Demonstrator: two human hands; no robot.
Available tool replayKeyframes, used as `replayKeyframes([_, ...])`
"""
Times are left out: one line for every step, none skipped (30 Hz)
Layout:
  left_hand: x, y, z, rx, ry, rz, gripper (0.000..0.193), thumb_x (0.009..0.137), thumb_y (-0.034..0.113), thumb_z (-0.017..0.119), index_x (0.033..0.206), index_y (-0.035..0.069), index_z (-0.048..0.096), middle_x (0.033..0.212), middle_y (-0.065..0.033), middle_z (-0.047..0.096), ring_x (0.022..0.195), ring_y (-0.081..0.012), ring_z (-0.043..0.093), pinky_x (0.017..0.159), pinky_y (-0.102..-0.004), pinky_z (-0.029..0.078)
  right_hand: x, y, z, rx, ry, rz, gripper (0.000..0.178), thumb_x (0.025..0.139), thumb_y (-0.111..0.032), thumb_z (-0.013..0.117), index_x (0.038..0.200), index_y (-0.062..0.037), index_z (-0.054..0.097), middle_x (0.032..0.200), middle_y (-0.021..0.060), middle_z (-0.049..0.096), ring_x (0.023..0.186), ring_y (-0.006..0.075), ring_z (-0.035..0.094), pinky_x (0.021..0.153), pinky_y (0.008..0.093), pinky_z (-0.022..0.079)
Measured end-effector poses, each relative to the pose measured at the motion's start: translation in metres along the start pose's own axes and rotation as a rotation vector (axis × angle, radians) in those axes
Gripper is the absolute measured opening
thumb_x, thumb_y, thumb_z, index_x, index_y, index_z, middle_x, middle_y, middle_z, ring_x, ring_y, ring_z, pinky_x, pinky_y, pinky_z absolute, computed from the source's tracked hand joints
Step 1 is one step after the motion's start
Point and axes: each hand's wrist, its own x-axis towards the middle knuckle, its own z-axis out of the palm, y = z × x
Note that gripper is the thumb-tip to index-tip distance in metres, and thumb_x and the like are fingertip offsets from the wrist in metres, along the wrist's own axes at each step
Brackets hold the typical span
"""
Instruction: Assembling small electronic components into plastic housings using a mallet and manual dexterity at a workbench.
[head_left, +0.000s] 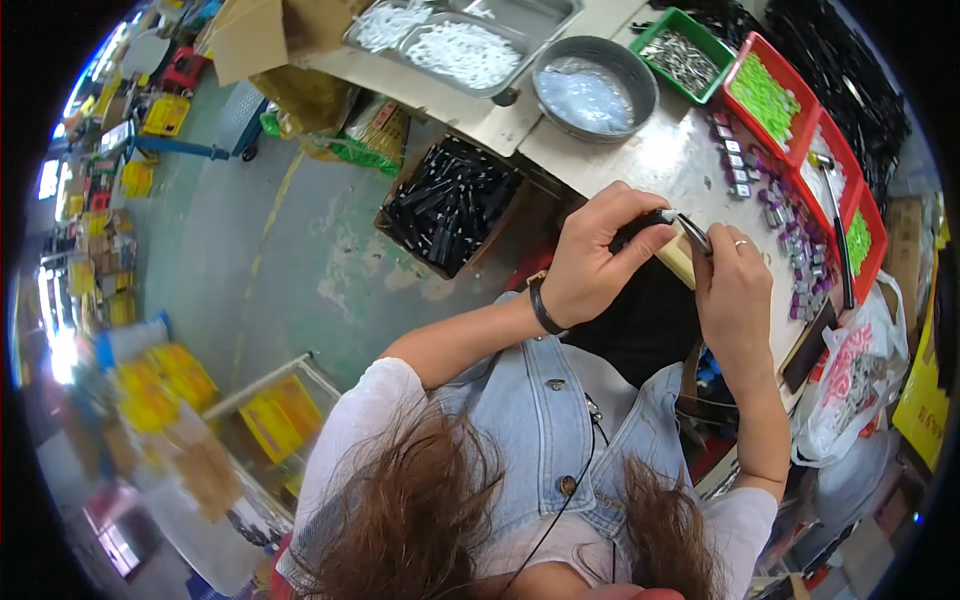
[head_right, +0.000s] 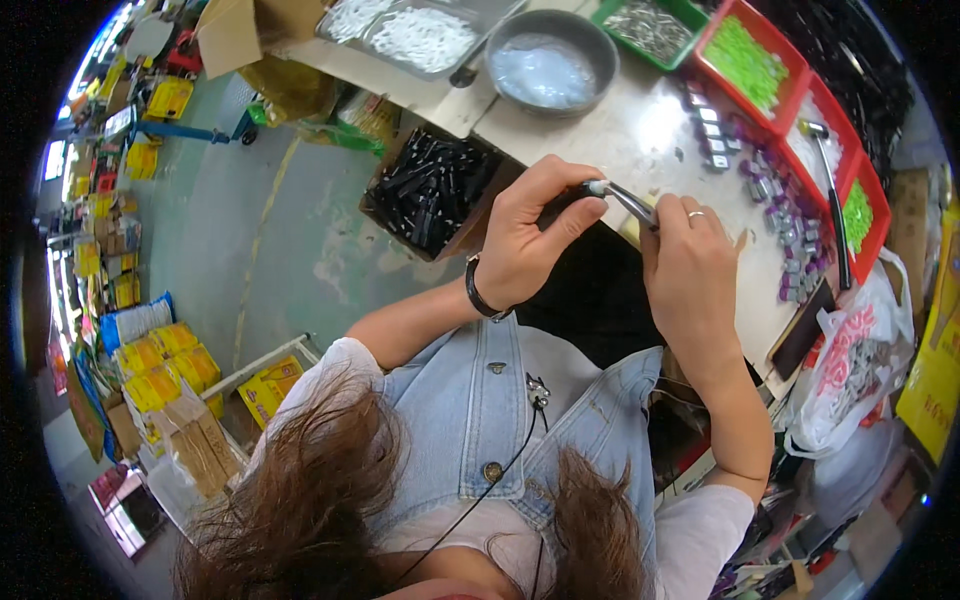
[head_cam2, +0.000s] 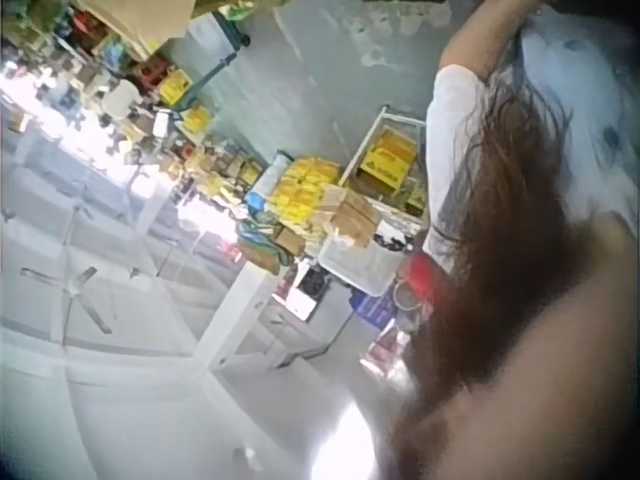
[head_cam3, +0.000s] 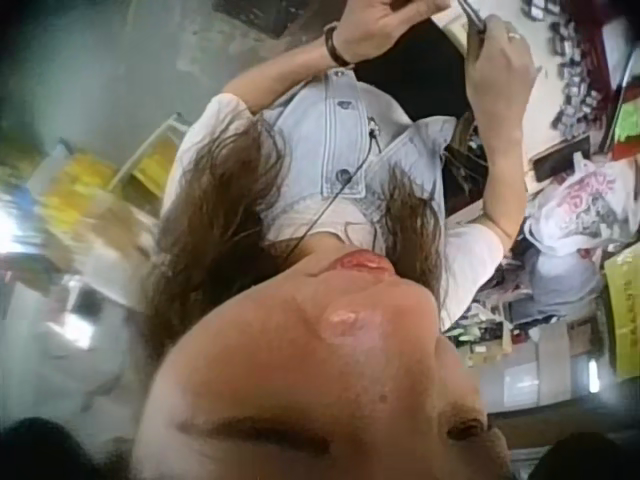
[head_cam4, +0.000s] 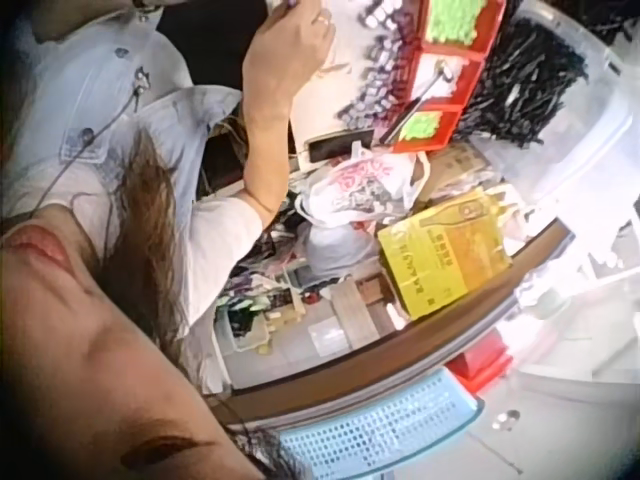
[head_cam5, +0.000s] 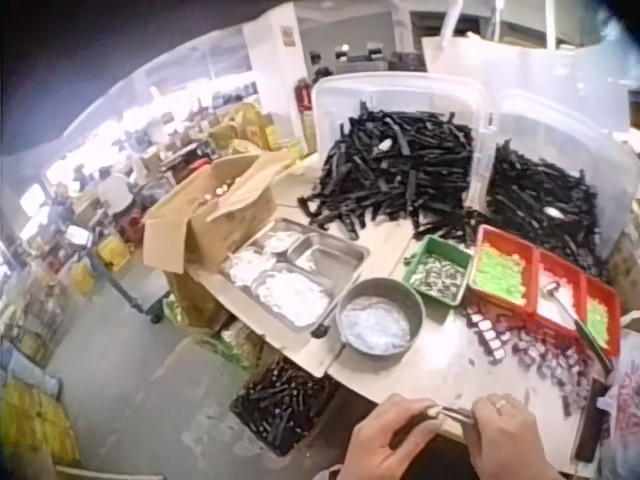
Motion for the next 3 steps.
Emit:
replayKeyframes([-0.0011,-0.0004,-0.0042,-0.011,0.018,0.0,0.021,0.089,0.011,0.066,0.106,0.0,0.062,0.092,-0.0066,0.059,0.083,-0.0131,0.055,0.075,-0.0246,0.044,0.0026,-0.0034,0.0017,-0.021,0.008,-0.019,0.011,0.083,-0.004,0.06,0.087,0.0006,0.051,0.084,0.0177,0.056,0.082,0.0368,0.055,0.07,0.0458,0.043])
replayKeyframes([-0.003,-0.0021,-0.0063,-0.024,0.038,0.002,0.021,0.088,0.011,0.067,0.105,0.0,0.063,0.094,-0.0091,0.061,0.085,-0.0163,0.058,0.076,-0.0259,0.045,0.0047,-0.0066,0.0035,-0.045,0.017,-0.039,0.01,0.083,-0.004,0.06,0.087,0.0004,0.051,0.083,0.0178,0.056,0.082,0.0368,0.055,0.07,0.0459,0.044])
replayKeyframes([-0.0048,-0.0047,-0.0075,-0.037,0.056,0.004,0.022,0.086,0.012,0.069,0.105,0.001,0.064,0.096,-0.0117,0.062,0.086,-0.0196,0.06,0.077,-0.0272,0.046,0.007,-0.0097,0.0055,-0.068,0.025,-0.058,0.01,0.083,-0.004,0.06,0.087,0.0002,0.052,0.083,0.0178,0.056,0.082,0.0369,0.055,0.07,0.0459,0.044])
